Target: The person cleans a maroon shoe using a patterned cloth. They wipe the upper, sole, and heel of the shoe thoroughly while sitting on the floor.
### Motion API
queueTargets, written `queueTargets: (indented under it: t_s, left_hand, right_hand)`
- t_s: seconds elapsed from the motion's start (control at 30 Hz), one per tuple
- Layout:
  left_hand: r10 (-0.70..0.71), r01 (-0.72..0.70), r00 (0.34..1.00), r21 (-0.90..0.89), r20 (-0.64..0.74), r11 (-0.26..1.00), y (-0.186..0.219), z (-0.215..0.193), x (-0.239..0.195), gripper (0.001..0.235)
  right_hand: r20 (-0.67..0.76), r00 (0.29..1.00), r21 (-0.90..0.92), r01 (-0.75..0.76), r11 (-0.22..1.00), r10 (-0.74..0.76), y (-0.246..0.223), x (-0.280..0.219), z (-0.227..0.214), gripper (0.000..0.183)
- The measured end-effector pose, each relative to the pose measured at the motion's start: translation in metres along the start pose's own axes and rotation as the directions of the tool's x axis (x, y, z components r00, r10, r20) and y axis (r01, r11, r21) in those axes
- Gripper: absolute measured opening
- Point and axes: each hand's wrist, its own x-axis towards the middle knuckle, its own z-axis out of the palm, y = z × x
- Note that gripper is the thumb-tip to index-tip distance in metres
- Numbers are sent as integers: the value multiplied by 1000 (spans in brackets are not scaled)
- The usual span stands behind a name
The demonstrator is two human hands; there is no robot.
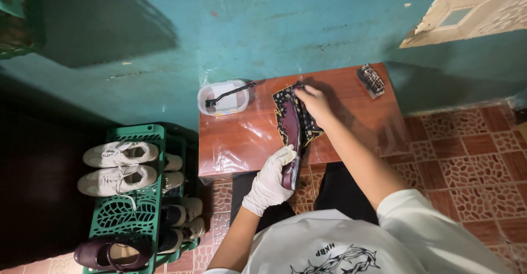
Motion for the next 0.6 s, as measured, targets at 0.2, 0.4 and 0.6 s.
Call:
queueTargets:
  t_s: [0.2, 0.4, 0.6]
  left_hand:
    - [-27, 39, 994, -108, 108, 993, -3, -5, 4, 54]
    - [-61, 64, 986, -15, 153, 998, -7, -3, 0, 57]
    - [-133, 145, 981, -77, 143, 986, -4, -1, -3, 56]
  right_hand:
    - [227, 962, -465, 246, 851, -154, -24, -9, -9, 38]
    - [369, 901, -554, 412, 724, -230, -34, -20, -18, 26]
    - [272, 921, -466, 381, 799, -280, -5, -25, -19, 16]
